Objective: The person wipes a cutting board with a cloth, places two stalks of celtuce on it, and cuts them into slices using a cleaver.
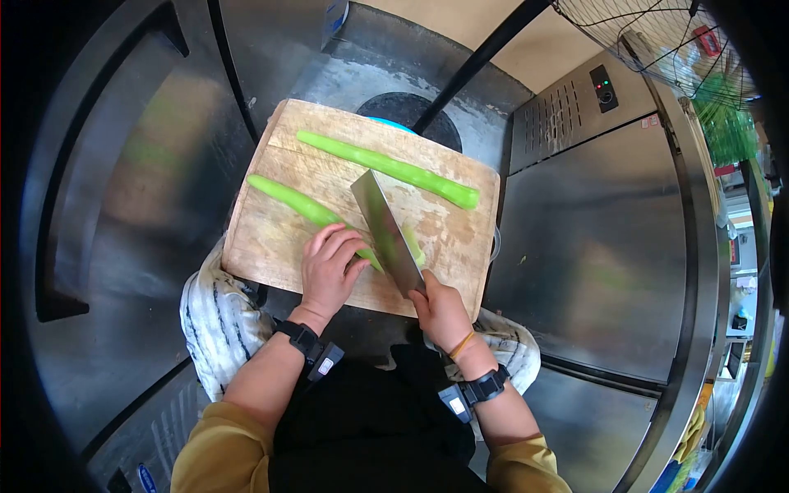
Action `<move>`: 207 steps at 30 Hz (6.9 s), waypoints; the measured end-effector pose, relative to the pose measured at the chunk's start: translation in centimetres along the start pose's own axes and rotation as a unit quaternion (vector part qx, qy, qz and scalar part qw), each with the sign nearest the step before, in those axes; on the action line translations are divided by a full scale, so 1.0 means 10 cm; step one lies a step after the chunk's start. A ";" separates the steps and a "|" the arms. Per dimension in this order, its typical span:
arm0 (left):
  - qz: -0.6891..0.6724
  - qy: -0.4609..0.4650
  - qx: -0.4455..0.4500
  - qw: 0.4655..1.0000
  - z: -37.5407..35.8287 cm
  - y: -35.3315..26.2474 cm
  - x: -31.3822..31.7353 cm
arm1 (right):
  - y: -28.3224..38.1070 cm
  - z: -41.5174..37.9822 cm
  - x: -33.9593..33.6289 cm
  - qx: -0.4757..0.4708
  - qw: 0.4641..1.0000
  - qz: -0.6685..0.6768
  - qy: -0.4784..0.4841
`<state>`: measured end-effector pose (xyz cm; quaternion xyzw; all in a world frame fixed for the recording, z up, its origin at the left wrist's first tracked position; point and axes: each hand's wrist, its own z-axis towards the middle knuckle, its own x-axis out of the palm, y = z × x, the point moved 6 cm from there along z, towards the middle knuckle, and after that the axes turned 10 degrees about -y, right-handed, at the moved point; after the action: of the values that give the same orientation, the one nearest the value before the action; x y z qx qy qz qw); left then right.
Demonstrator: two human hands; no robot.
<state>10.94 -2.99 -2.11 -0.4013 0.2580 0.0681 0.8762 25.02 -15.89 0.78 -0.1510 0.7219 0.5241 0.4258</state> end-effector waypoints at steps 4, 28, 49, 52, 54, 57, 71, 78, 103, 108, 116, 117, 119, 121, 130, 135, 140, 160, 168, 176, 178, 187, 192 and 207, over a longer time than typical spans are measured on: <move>0.003 -0.005 0.001 1.000 -0.01 0.00 0.00 | 0.08 -0.11 -0.06 -0.007 0.999 -0.023 0.023; 0.008 0.001 -0.004 1.000 0.01 -0.01 -0.01 | 0.23 -0.03 -0.08 -0.012 0.992 -0.088 0.084; -0.024 -0.021 -0.012 0.999 0.04 0.06 -0.02 | 0.17 -0.02 -0.09 -0.014 0.999 -0.022 0.019; -0.020 -0.025 -0.012 0.999 0.04 0.05 -0.03 | 0.26 -0.08 -0.14 -0.025 0.999 -0.037 0.024; -0.017 -0.024 -0.015 0.999 0.04 0.07 -0.03 | 0.29 -0.10 -0.15 -0.032 0.998 -0.047 0.027; -0.014 -0.021 -0.019 1.000 0.04 0.06 -0.04 | 0.31 -0.11 -0.15 -0.038 0.997 -0.066 0.031; -0.010 -0.018 -0.016 1.000 0.04 0.06 -0.03 | 0.28 -0.06 -0.06 -0.029 0.996 -0.065 0.047; 0.005 -0.015 -0.013 1.000 0.03 0.06 -0.02 | 0.16 0.10 0.16 -0.014 0.995 -0.071 0.063; -0.029 -0.027 -0.039 0.998 0.06 0.11 -0.06 | 0.32 -0.01 -0.05 -0.030 0.998 -0.057 0.024; -0.024 -0.021 -0.038 0.999 0.05 0.12 -0.06 | 0.34 0.00 -0.05 -0.026 0.996 -0.071 0.038; -0.022 -0.022 -0.039 0.999 0.05 0.12 -0.05 | 0.32 0.08 0.04 -0.029 0.993 -0.091 0.066; -0.020 -0.023 -0.038 0.999 0.05 0.12 -0.05 | 0.30 0.09 0.05 -0.032 0.993 -0.089 0.066; -0.021 -0.022 -0.037 0.999 0.05 0.12 -0.05 | 0.27 0.15 0.11 -0.030 0.993 -0.091 0.069; -0.023 -0.018 -0.039 0.999 0.06 0.11 -0.06 | 0.25 0.23 0.19 -0.023 0.992 -0.099 0.076; -0.032 -0.031 -0.053 0.998 0.06 0.18 -0.07 | 0.14 0.27 0.14 -0.018 0.999 -0.028 0.008; -0.026 -0.037 -0.036 0.998 0.06 0.21 -0.07 | 0.26 0.13 0.00 -0.026 0.999 -0.018 0.003; -0.011 -0.045 -0.035 0.998 0.08 0.19 -0.08 | 0.34 0.08 -0.05 -0.035 0.998 -0.049 0.024; 0.002 -0.042 -0.036 0.998 0.08 0.19 -0.08 | 0.35 0.07 -0.02 -0.041 0.995 -0.076 0.050; 0.002 -0.040 -0.040 0.998 0.09 0.19 -0.08 | 0.34 0.23 0.10 -0.040 0.991 -0.104 0.079; -0.006 -0.026 -0.043 0.999 0.09 0.21 -0.07 | 0.13 0.37 0.26 -0.034 0.997 -0.049 0.049; 0.000 -0.032 -0.042 0.999 0.11 0.23 -0.07 | 0.11 0.34 0.22 -0.034 0.999 -0.020 0.026; -0.025 -0.035 -0.054 0.998 0.10 0.25 -0.07 | 0.34 0.15 -0.03 -0.061 0.996 -0.056 0.029; -0.016 -0.046 -0.042 0.998 0.11 0.25 -0.08 | 0.39 0.13 -0.04 -0.051 0.996 -0.068 0.035; -0.008 -0.037 -0.046 0.998 0.11 0.25 -0.07 | 0.39 0.15 -0.01 -0.050 0.992 -0.100 0.059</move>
<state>9.96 -0.47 -2.81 -0.4400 0.2192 0.0877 0.8664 23.15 -12.97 3.14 -0.2746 0.6999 0.5044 0.4246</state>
